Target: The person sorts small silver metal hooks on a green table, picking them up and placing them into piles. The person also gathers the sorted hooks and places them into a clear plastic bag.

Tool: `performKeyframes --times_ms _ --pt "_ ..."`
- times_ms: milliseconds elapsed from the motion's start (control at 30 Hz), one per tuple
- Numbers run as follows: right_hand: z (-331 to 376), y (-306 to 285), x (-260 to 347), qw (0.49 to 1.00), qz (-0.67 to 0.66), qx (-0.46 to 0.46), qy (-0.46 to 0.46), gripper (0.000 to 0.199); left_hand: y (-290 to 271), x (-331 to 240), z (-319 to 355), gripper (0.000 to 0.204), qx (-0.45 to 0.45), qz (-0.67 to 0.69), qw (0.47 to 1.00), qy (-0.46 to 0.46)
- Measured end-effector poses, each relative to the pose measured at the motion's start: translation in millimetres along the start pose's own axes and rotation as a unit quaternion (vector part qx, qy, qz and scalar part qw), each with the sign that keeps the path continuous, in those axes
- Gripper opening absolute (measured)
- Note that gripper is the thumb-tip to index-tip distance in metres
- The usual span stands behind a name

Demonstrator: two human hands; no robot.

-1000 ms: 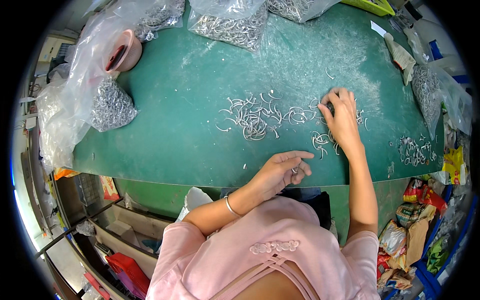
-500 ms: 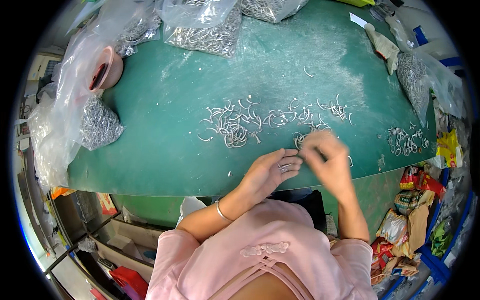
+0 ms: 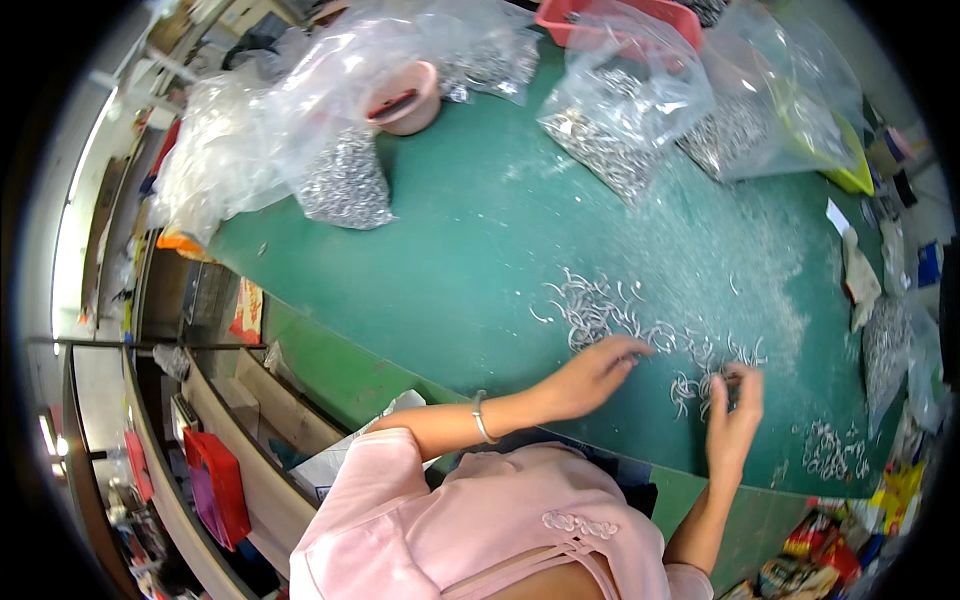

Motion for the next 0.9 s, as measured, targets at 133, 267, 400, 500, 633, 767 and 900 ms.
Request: performKeyframes --times_ms 133,267,400,500,633,767,900 --pt "2 27 19 0.996 0.013 0.058 -0.067 0.016 -34 -36 -8 0.028 0.001 -0.226 0.97 0.094" --pt "7 20 14 0.998 -0.011 0.06 -0.019 0.012 -199 -68 -48 0.026 -0.244 -0.509 0.822 0.076" --pt "10 17 15 0.997 -0.025 0.067 -0.02 0.01 -367 -71 -62 0.02 -0.353 -0.704 0.616 0.017" --pt "10 17 15 0.997 -0.028 0.064 -0.019 0.01 -407 -51 -72 0.013 -0.265 -0.762 0.586 -0.075" --pt "10 16 17 0.998 -0.031 0.06 -0.011 0.01 -410 -47 -88 0.006 -0.21 -0.771 0.59 -0.114" --pt "10 16 23 0.997 -0.03 0.072 -0.026 0.01 -417 -73 -87 0.01 -0.3 -0.716 0.628 -0.054" --pt "9 21 32 0.993 -0.036 0.098 -0.05 0.011 -420 -127 -81 0.022 -0.433 -0.632 0.643 -0.009"
Point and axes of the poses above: each hand's wrist, its own z-axis away from the middle knuckle, its own y-axis out of the palm, x = y × z, the point moved 6 cm from there along -z, towards the middle knuckle, and after that the axes turned 9 degrees about y, right-handed, at the moved point
